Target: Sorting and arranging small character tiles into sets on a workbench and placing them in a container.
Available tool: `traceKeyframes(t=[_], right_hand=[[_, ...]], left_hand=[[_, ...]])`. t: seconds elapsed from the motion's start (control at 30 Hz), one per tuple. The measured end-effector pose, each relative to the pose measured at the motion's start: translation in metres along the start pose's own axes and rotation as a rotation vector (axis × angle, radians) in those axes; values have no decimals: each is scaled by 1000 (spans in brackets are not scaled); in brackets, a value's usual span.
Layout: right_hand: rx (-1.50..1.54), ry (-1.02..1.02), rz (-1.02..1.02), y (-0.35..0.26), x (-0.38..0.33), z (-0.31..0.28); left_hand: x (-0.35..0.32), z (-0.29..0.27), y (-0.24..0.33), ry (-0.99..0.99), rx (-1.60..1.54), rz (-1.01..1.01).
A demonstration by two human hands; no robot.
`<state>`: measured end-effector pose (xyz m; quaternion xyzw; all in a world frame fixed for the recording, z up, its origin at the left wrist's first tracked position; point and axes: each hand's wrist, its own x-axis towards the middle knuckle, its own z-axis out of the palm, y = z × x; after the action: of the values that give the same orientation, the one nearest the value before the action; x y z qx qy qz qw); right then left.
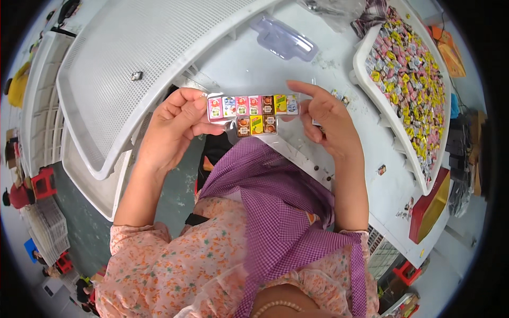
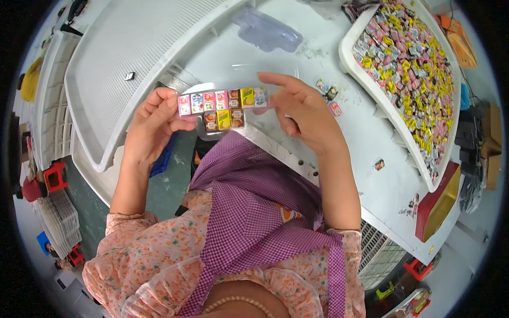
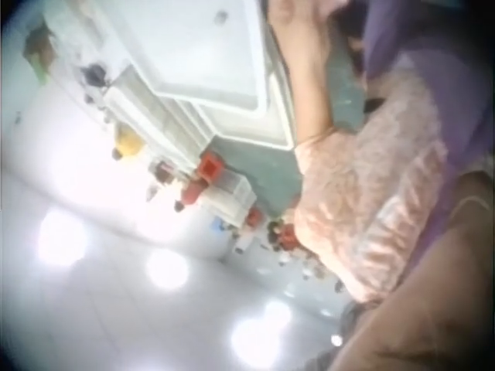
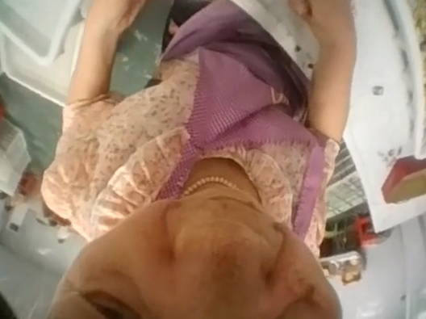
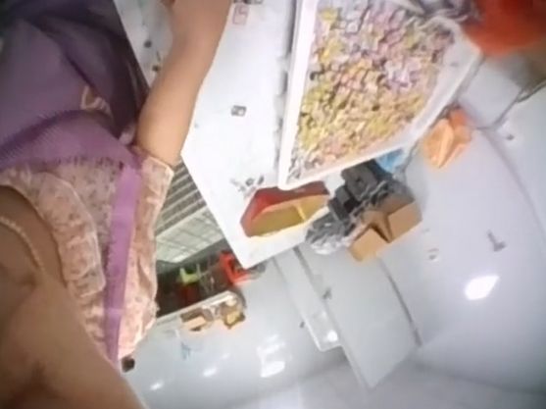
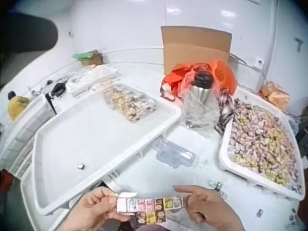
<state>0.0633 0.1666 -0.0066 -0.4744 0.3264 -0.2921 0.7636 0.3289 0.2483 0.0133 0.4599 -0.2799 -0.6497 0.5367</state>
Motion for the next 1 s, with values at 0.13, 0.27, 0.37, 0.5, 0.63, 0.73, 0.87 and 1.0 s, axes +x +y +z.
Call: traceKeyframes(t=[0.13, 0.27, 0.37, 0.5, 0.63, 0.73, 0.87, 1.0], right_hand=[[-13, 88, -21, 10, 3, -8], [9, 89, 24, 23, 2, -11], [5, 74, 54, 23, 2, -13], [23, 79, 71, 23, 3, -15], [24, 100, 34, 19, 4, -14], [99, 115, 12, 14, 4, -13], [218, 90, 1, 4, -2, -1], [82, -10, 128, -1, -9, 5]], left_hand=[[6, 3, 21, 44, -51, 56], [26, -3, 59, 136, -19, 191], [61, -13, 91, 222, 63, 305], [110, -36, 114, 299, 150, 346], [126, -51, 111, 318, 191, 311], [121, -44, 109, 160, 227, 209], [97, -14, 104, -196, 282, 22], [87, 7, 83, -581, 323, -229]])
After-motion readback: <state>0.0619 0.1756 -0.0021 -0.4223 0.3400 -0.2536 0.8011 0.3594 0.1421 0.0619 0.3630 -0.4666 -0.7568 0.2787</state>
